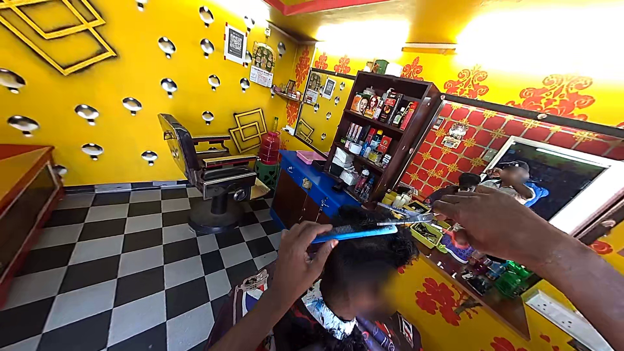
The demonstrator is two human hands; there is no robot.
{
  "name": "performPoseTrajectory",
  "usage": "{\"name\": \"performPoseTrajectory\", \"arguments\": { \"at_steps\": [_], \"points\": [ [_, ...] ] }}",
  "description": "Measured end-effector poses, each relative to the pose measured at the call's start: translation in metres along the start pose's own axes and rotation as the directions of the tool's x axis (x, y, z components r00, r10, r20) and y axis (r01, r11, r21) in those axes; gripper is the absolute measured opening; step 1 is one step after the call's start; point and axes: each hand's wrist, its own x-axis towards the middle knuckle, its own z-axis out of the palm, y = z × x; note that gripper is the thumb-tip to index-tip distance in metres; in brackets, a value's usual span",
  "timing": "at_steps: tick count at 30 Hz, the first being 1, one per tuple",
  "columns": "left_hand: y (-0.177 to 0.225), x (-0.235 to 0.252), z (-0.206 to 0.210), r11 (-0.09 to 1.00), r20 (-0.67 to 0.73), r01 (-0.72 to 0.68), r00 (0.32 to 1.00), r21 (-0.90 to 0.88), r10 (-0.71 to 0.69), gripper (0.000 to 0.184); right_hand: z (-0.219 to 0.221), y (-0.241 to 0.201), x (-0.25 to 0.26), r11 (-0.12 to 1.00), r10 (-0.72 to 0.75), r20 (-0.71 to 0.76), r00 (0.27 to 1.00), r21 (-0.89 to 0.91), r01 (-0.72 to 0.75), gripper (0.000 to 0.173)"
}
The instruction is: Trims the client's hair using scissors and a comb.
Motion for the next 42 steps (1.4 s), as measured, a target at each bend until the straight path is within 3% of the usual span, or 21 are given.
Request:
{"name": "performPoseTrajectory", "arguments": {
  "at_steps": [2, 4, 6, 9, 12, 18, 19, 22, 25, 27, 29, 30, 32, 34, 36, 42],
  "points": [
    [-0.003, 0.004, 0.001, 1.0, -0.017, -0.011, 1.0, 0.013, 0.011, 0.035, -0.005, -0.005, 0.008, 0.999, 0.01, 0.21, 0.978, 0.032, -0.018, 0.066],
    [-0.003, 0.006, 0.002, 0.998, -0.052, -0.055, 0.997, 0.015, 0.056, 0.034, -0.008, -0.013, 0.014, 0.999, -0.006, 0.268, 0.963, 0.052, -0.008, 0.063],
    [-0.002, 0.006, 0.002, 0.995, -0.092, -0.095, 0.991, 0.036, 0.098, 0.033, -0.012, -0.023, 0.019, 0.999, -0.028, 0.266, 0.963, 0.046, 0.016, 0.064],
    [0.001, 0.007, 0.0, 0.989, -0.111, -0.134, 0.984, 0.068, 0.141, 0.032, -0.008, -0.031, 0.016, 0.997, -0.082, 0.065, 0.994, -0.002, 0.083, 0.041],
    [0.002, 0.007, -0.001, 0.987, -0.113, -0.143, 0.982, 0.074, 0.15, 0.033, -0.011, -0.029, 0.009, 0.997, -0.058, 0.015, 0.998, -0.04, 0.059, 0.037],
    [0.002, 0.008, -0.001, 0.987, -0.104, -0.147, 0.983, 0.058, 0.153, 0.032, -0.016, -0.022, 0.012, 0.999, -0.017, 0.199, 0.98, -0.034, 0.024, 0.048],
    [0.002, 0.009, -0.001, 0.987, -0.102, -0.149, 0.983, 0.055, 0.154, 0.032, -0.015, -0.027, 0.013, 0.999, -0.036, 0.184, 0.982, -0.029, 0.042, 0.052],
    [0.002, 0.009, 0.0, 0.989, -0.113, -0.144, 0.983, 0.04, 0.147, 0.033, -0.009, -0.034, 0.012, 0.993, -0.112, -0.04, 0.993, -0.033, 0.11, 0.043],
    [0.008, -0.006, -0.002, 0.985, -0.108, -0.17, 0.979, 0.008, 0.17, 0.032, -0.009, -0.024, 0.005, 0.998, -0.06, -0.113, 0.992, -0.034, 0.057, 0.04],
    [0.009, -0.028, -0.005, 0.943, 0.002, -0.333, 0.943, 0.007, 0.333, 0.032, -0.001, -0.01, 0.002, 0.999, -0.002, -0.224, 0.975, -0.034, -0.006, 0.042],
    [0.005, -0.04, -0.006, 0.86, 0.123, -0.506, 0.86, 0.069, 0.496, 0.033, 0.006, 0.003, 0.001, 0.999, -0.011, -0.362, 0.932, -0.052, -0.008, 0.039],
    [0.003, -0.041, -0.005, 0.861, 0.131, -0.501, 0.863, 0.089, 0.489, 0.034, 0.01, 0.008, 0.001, 0.998, -0.03, -0.394, 0.919, -0.068, 0.003, 0.039],
    [0.001, -0.031, -0.004, 0.943, 0.076, -0.331, 0.942, 0.029, 0.328, 0.032, 0.015, 0.014, 0.002, 0.997, -0.052, -0.427, 0.903, -0.069, 0.025, 0.041],
    [0.0, -0.011, -0.005, 0.991, 0.059, -0.129, 0.99, -0.02, 0.13, 0.032, 0.013, 0.012, 0.005, 0.999, -0.029, -0.352, 0.936, -0.035, 0.018, 0.042],
    [-0.003, 0.007, -0.002, 0.999, 0.049, -0.048, 0.998, -0.016, 0.048, 0.033, 0.006, 0.009, 0.008, 1.0, 0.006, -0.175, 0.984, -0.013, -0.009, 0.041],
    [-0.011, 0.024, 0.003, 0.993, -0.038, -0.113, 0.993, 0.021, 0.114, 0.033, -0.012, -0.002, 0.019, 0.997, 0.007, 0.229, 0.974, 0.069, -0.023, 0.04]
  ]
}}
